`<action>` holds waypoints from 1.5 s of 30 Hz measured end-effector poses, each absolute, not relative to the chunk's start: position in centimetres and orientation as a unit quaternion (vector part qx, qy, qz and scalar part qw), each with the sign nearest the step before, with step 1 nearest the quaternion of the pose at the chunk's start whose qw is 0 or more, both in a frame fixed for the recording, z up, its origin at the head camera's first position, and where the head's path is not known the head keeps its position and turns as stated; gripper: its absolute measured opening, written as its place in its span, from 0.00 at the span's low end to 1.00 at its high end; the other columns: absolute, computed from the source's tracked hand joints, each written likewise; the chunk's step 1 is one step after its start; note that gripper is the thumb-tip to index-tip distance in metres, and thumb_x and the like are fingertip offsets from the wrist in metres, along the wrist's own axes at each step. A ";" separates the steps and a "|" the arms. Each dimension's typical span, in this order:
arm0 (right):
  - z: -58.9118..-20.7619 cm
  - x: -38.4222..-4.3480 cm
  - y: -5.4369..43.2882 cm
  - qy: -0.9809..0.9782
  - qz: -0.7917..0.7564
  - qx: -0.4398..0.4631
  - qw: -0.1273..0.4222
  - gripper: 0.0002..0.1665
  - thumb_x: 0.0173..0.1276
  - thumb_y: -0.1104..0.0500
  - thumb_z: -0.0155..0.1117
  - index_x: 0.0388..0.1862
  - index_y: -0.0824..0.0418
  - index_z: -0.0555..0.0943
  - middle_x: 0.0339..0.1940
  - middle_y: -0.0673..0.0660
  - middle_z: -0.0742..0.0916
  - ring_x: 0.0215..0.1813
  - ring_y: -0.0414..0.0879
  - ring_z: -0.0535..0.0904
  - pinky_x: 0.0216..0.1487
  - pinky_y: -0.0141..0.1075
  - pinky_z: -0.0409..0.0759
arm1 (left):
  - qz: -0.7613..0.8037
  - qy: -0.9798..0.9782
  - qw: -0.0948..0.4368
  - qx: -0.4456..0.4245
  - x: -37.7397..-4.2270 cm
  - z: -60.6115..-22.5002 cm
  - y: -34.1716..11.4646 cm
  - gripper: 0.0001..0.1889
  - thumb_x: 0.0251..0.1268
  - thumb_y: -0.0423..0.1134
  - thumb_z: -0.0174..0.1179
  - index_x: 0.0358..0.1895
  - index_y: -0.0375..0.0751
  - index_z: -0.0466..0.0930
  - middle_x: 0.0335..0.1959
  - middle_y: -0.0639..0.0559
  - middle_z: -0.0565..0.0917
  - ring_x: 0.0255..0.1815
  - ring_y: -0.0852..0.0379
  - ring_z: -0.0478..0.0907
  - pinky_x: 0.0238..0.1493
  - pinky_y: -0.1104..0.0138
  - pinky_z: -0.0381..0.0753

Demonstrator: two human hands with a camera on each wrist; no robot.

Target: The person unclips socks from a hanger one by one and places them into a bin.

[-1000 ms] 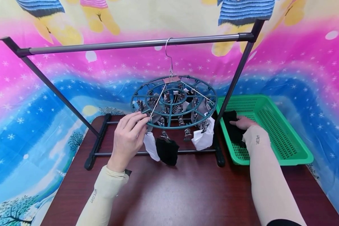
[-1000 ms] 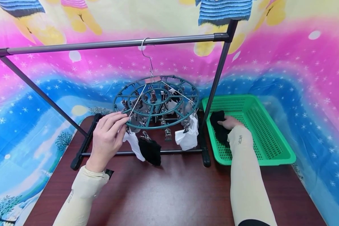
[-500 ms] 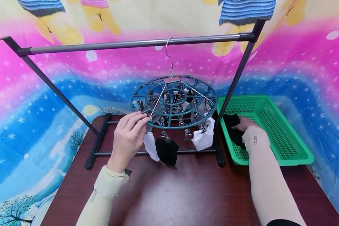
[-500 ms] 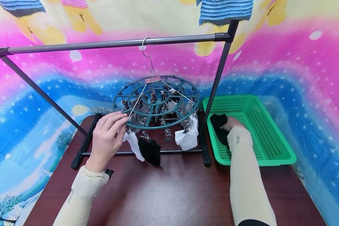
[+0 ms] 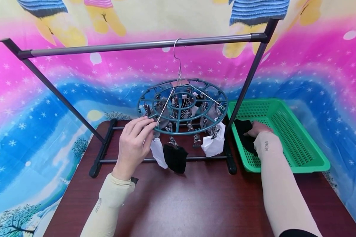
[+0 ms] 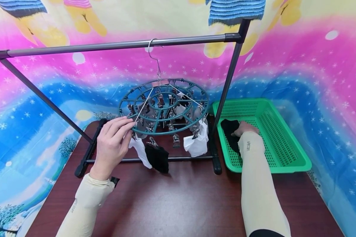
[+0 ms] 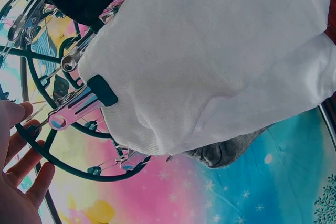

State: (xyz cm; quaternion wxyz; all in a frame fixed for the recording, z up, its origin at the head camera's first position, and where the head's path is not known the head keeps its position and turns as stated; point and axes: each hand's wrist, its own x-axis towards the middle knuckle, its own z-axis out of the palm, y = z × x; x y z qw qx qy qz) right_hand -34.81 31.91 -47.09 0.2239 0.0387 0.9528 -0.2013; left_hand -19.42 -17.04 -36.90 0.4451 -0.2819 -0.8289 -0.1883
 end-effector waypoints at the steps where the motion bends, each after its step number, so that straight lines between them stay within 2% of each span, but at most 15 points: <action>1: -47.0 -34.8 31.9 0.954 -0.199 0.040 0.222 0.55 0.76 0.44 0.60 0.82 0.75 0.45 0.77 0.82 0.59 0.72 0.78 0.64 0.65 0.68 0.73 | -0.189 -0.829 0.445 -0.281 -19.4 -36.9 -17.0 0.14 0.67 0.30 0.67 0.54 0.36 0.88 0.54 0.40 0.87 0.62 0.41 0.80 0.65 0.48 0.79; 7: -47.0 -34.7 31.9 0.959 -0.184 0.044 0.210 0.49 0.75 0.43 0.61 0.77 0.76 0.56 0.71 0.81 0.69 0.64 0.74 0.74 0.55 0.63 0.80 | -0.188 -0.828 0.446 -0.282 -19.4 -36.9 -17.0 0.14 0.67 0.31 0.66 0.54 0.36 0.88 0.54 0.40 0.87 0.63 0.41 0.80 0.65 0.47 0.78; 13: -46.9 -34.3 32.0 0.962 -0.175 0.039 0.206 0.49 0.74 0.42 0.61 0.74 0.77 0.57 0.68 0.80 0.71 0.62 0.73 0.76 0.49 0.58 0.83 | -0.187 -0.829 0.444 -0.283 -19.3 -37.0 -16.9 0.13 0.69 0.31 0.65 0.55 0.37 0.88 0.55 0.40 0.87 0.63 0.41 0.80 0.66 0.48 0.78; 21: -46.2 -33.7 31.7 0.964 -0.174 0.041 0.195 0.48 0.74 0.42 0.62 0.74 0.76 0.59 0.67 0.80 0.72 0.61 0.72 0.76 0.45 0.54 0.84 | -0.190 -0.829 0.446 -0.280 -19.4 -37.1 -16.9 0.14 0.66 0.30 0.67 0.54 0.36 0.88 0.54 0.40 0.87 0.63 0.41 0.80 0.65 0.47 0.79; 26: -45.6 -33.7 32.3 0.959 -0.193 0.030 0.206 0.50 0.74 0.42 0.63 0.77 0.75 0.57 0.70 0.80 0.70 0.64 0.73 0.74 0.48 0.58 0.84 | -0.191 -0.829 0.446 -0.279 -19.4 -37.0 -16.9 0.15 0.65 0.30 0.68 0.54 0.37 0.88 0.55 0.41 0.87 0.63 0.42 0.80 0.65 0.48 0.79; 30: -45.3 -33.9 33.2 0.953 -0.211 0.017 0.217 0.56 0.73 0.38 0.63 0.81 0.72 0.53 0.75 0.80 0.65 0.68 0.75 0.71 0.51 0.61 0.82 | -0.194 -0.830 0.445 -0.276 -19.4 -36.8 -16.9 0.15 0.67 0.31 0.67 0.55 0.39 0.88 0.55 0.43 0.88 0.63 0.43 0.80 0.66 0.48 0.79; 34: -44.4 -34.2 33.4 0.954 -0.207 0.006 0.218 0.55 0.73 0.36 0.62 0.82 0.70 0.54 0.76 0.80 0.63 0.69 0.77 0.68 0.56 0.66 0.79 | -0.188 -0.829 0.446 -0.280 -19.5 -36.9 -17.1 0.14 0.70 0.32 0.65 0.56 0.39 0.88 0.55 0.42 0.87 0.63 0.42 0.80 0.65 0.47 0.79; 40: -42.2 -34.8 32.7 0.958 -0.229 -0.028 0.168 0.47 0.77 0.38 0.58 0.81 0.67 0.59 0.72 0.78 0.70 0.64 0.72 0.75 0.54 0.63 0.78 | -0.183 -0.829 0.447 -0.283 -19.4 -36.7 -17.1 0.15 0.67 0.32 0.67 0.55 0.39 0.88 0.54 0.42 0.88 0.62 0.42 0.80 0.65 0.48 0.79; 45: -39.8 -33.1 31.8 0.949 -0.282 -0.068 0.123 0.42 0.80 0.40 0.56 0.81 0.63 0.61 0.64 0.72 0.78 0.55 0.63 0.81 0.51 0.58 0.81 | -0.178 -0.827 0.447 -0.291 -19.3 -36.7 -17.1 0.14 0.66 0.33 0.68 0.54 0.38 0.88 0.52 0.42 0.89 0.59 0.42 0.81 0.64 0.47 0.79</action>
